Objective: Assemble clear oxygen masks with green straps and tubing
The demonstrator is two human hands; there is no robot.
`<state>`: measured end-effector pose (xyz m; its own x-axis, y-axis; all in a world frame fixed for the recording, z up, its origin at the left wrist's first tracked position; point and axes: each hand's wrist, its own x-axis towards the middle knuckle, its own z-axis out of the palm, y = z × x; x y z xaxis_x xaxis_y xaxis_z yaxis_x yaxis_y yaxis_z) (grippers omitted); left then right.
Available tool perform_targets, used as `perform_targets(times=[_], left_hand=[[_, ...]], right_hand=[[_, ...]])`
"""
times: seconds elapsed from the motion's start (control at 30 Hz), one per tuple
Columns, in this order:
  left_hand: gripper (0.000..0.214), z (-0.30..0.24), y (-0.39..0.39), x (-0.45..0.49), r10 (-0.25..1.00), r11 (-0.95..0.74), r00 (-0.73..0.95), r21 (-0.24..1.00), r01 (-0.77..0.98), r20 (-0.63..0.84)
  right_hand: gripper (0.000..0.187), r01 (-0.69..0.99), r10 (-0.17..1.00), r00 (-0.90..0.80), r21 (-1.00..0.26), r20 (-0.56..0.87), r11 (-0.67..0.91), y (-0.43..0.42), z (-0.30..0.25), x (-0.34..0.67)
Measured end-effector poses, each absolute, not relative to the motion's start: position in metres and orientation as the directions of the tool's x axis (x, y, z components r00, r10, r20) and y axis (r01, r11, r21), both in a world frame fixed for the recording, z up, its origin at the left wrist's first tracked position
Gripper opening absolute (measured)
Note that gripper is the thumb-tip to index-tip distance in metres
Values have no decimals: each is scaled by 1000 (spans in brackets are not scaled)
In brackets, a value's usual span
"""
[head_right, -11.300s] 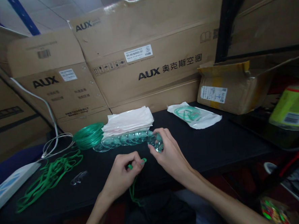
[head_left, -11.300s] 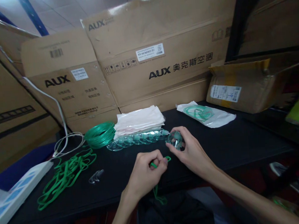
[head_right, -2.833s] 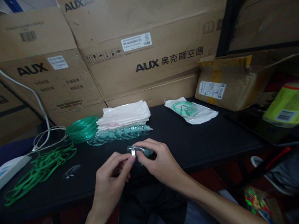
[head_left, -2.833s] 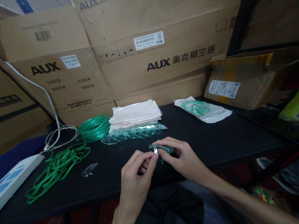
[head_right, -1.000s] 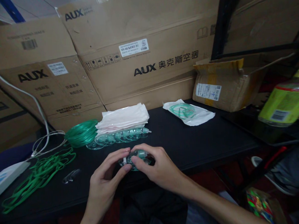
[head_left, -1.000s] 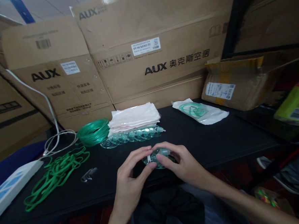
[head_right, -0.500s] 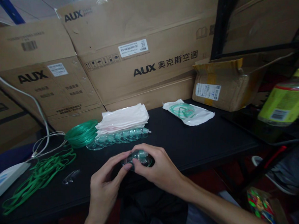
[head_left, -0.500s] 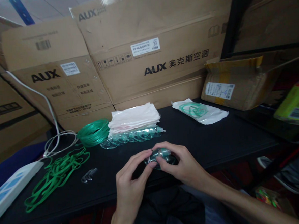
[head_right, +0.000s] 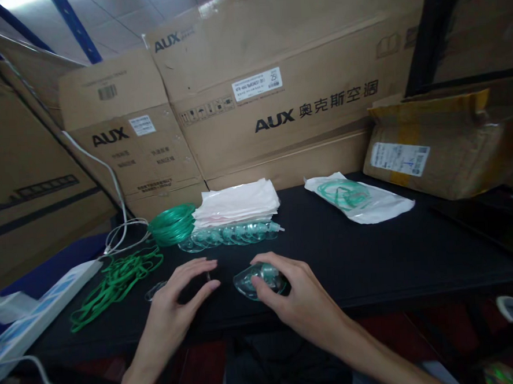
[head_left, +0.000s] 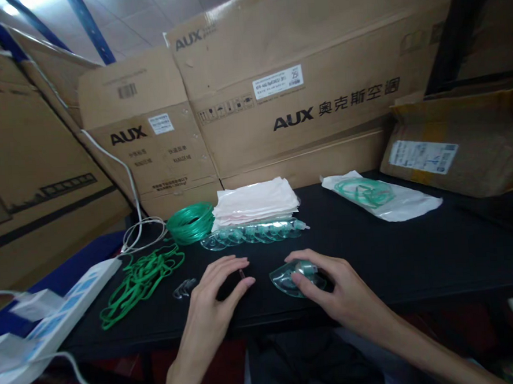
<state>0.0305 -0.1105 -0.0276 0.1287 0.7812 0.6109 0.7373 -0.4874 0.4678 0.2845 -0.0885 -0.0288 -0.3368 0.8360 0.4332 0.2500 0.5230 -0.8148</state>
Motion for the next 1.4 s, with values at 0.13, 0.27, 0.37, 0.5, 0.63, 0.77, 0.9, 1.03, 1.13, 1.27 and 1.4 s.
perform_targets(times=[0.13,0.27,0.37,0.5,0.63,0.77,0.9,1.03,1.13,1.27,1.4], left_hand=[[18,-34,-117,-15,786,-431,154,351,831,598],[27,-34,-128,-42,768,-378,140,266,887,625],[36,-31,-133,-48,771,-338,123,238,910,625],[36,-29,-133,-45,788,-315,132,209,926,602],[32,-30,-126,-39,802,-331,181,171,928,569],[27,-30,-120,-40,820,-353,230,147,924,524],[26,-29,-121,-47,809,-352,229,134,926,541],[25,-29,-128,-45,803,-306,171,149,940,571],[26,-30,-133,-37,829,-310,177,173,935,531],[32,-31,-134,-27,835,-354,199,224,908,513],[30,-36,-134,-25,802,-403,204,256,879,562]], right_hand=[[20,272,835,-344,-805,430,527,-88,-29,284],[22,289,838,-345,-802,423,523,-88,-30,283],[23,299,841,-342,-800,419,520,-87,-32,283],[24,306,841,-351,-798,411,519,-87,-33,282],[23,298,835,-358,-796,418,527,-88,-33,282],[22,284,828,-364,-795,427,535,-89,-32,282],[22,277,823,-366,-793,434,542,-88,-31,282],[23,281,826,-376,-798,419,533,-88,-32,283],[24,284,830,-382,-802,408,525,-87,-33,283],[24,287,831,-379,-801,408,524,-88,-33,284],[24,296,833,-391,-803,392,517,-88,-34,285]])
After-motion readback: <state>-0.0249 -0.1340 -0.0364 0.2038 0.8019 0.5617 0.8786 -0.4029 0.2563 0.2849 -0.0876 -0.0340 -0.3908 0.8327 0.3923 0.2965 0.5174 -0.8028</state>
